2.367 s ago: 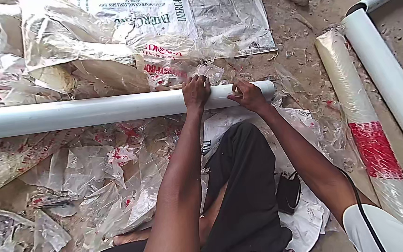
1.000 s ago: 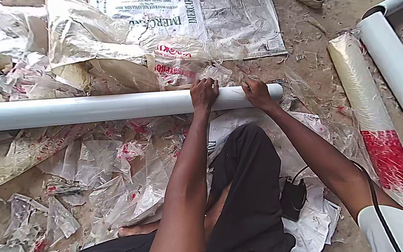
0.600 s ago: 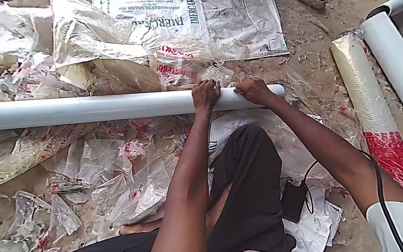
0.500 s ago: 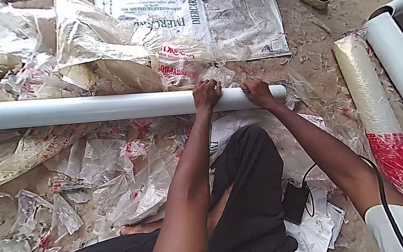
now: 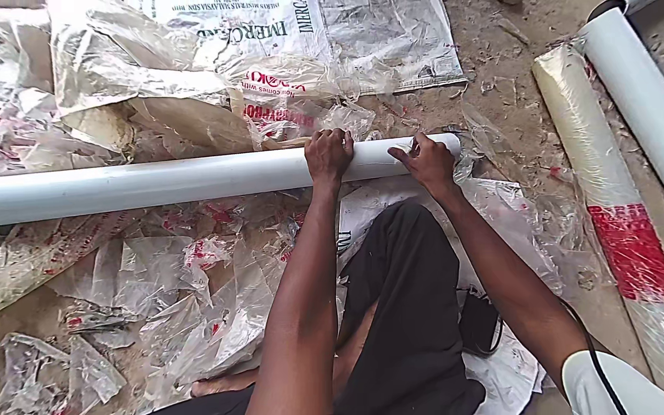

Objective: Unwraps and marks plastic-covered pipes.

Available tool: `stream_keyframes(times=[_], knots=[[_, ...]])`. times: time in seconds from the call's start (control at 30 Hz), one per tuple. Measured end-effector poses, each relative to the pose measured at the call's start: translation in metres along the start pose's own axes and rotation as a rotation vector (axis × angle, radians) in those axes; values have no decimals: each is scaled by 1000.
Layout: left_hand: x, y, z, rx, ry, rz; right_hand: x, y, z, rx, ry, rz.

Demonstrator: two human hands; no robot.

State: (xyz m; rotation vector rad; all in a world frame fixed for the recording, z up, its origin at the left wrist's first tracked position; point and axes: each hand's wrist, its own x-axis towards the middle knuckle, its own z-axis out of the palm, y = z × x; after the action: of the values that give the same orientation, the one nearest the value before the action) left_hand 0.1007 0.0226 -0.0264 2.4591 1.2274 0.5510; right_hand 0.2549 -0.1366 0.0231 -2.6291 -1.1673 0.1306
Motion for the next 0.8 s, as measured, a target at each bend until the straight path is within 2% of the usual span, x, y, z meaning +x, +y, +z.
stream_keyframes(times=[0.1, 0.17, 0.23, 0.3, 0.37, 0.43, 0.5, 0.6, 0.8], knots=[[-1, -1, -2, 4, -2, -4, 16, -3, -4, -77, -213, -101], [0, 0, -3, -15, -8, -9, 23, 6, -4, 2, -225, -171], [1, -2, -4, -36, -12, -9, 19, 21, -2, 190, -162, -172], [5, -4, -9, -42, -54, -27, 8, 54, -7, 417, -1, -29], [14, -2, -13, -28, -92, -54, -4, 101, -37, 500, 163, 159], [19, 2, -12, 5, -101, -67, -25, 140, -74, 432, 179, 250], [18, 4, -11, 24, -108, -70, -44, 155, -96, 363, 143, 279], [14, 3, -11, 38, -111, -70, -52, 135, -100, 336, 108, 228], [-1, 0, -7, 65, -61, -23, -45, 80, -56, 278, 3, 47]])
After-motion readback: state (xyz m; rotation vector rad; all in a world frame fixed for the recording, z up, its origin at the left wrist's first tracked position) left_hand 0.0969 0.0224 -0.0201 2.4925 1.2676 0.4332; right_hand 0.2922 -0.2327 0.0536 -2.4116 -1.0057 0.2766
